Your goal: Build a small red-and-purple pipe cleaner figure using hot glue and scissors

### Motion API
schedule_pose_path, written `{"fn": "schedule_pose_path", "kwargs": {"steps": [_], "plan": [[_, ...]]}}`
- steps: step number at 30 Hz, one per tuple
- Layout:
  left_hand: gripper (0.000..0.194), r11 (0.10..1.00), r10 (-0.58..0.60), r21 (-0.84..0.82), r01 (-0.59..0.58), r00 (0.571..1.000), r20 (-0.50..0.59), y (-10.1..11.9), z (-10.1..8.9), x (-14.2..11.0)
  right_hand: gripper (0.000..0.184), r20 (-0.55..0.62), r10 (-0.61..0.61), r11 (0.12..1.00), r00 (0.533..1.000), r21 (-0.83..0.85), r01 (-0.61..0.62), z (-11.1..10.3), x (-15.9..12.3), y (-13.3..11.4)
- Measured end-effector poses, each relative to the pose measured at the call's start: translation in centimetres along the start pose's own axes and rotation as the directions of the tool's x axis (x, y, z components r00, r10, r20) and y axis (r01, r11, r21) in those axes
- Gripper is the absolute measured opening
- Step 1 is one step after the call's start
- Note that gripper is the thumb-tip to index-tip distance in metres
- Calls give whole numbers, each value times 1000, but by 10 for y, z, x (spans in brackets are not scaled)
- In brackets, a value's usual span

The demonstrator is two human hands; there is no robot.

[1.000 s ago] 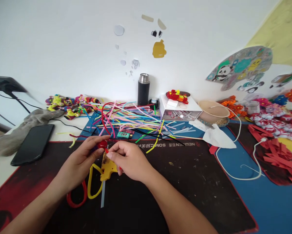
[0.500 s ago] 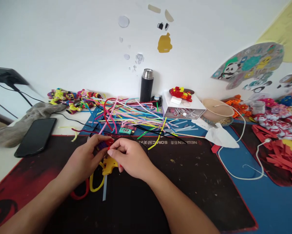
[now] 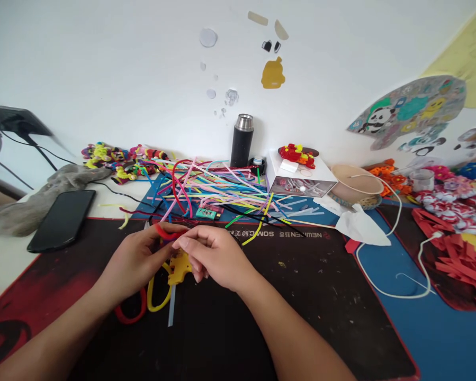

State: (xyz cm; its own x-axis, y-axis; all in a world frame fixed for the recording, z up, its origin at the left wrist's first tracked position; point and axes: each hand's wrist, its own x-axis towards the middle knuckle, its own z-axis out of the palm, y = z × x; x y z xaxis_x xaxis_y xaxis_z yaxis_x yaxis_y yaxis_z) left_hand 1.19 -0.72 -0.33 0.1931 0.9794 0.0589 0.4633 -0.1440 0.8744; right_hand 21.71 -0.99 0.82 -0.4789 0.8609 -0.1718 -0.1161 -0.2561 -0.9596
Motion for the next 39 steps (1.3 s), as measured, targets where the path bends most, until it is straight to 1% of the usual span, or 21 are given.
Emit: {"fn": "schedule_pose_path", "kwargs": {"steps": [3,6,9,13,15,17,21,25,32,35,39], "plan": [[28,983,-22,-180,21,1000,0,-3,-1,2,36,-44,-32,999,999,8,32,-3,1,-1],[31,968,-35,-248,29,999,-19,-3,-4,3,33,-100,-66,997,993,-43,62,-5,3,1],[32,935,-83,-343,93,996,43,0,-6,3,30,-129,-90,992,988,-102,77,-4,3,2],[43,850,-155,-496,176,984,84,4,-7,2,25,-135,-103,985,986,-155,81,-1,4,3],[49,814,-175,-547,196,980,92,4,-6,2,22,-122,-95,986,988,-149,76,-1,4,4],[51,787,-179,-580,210,977,111,3,-6,2,20,-113,-87,987,990,-142,70,0,4,4],[51,765,-176,-599,238,971,162,1,-8,2,22,-115,-87,985,990,-159,68,-1,4,3],[51,775,-172,-578,255,966,195,1,-9,2,27,-126,-93,983,988,-168,71,-1,4,2],[52,800,-94,-545,249,951,296,8,-4,1,29,-128,-101,984,987,-161,80,2,4,7],[50,801,-79,-547,244,948,307,6,-3,1,29,-125,-97,987,987,-143,79,5,5,7],[53,775,-97,-568,275,941,323,2,-5,0,31,-155,-105,990,982,-109,89,5,4,5]]}}
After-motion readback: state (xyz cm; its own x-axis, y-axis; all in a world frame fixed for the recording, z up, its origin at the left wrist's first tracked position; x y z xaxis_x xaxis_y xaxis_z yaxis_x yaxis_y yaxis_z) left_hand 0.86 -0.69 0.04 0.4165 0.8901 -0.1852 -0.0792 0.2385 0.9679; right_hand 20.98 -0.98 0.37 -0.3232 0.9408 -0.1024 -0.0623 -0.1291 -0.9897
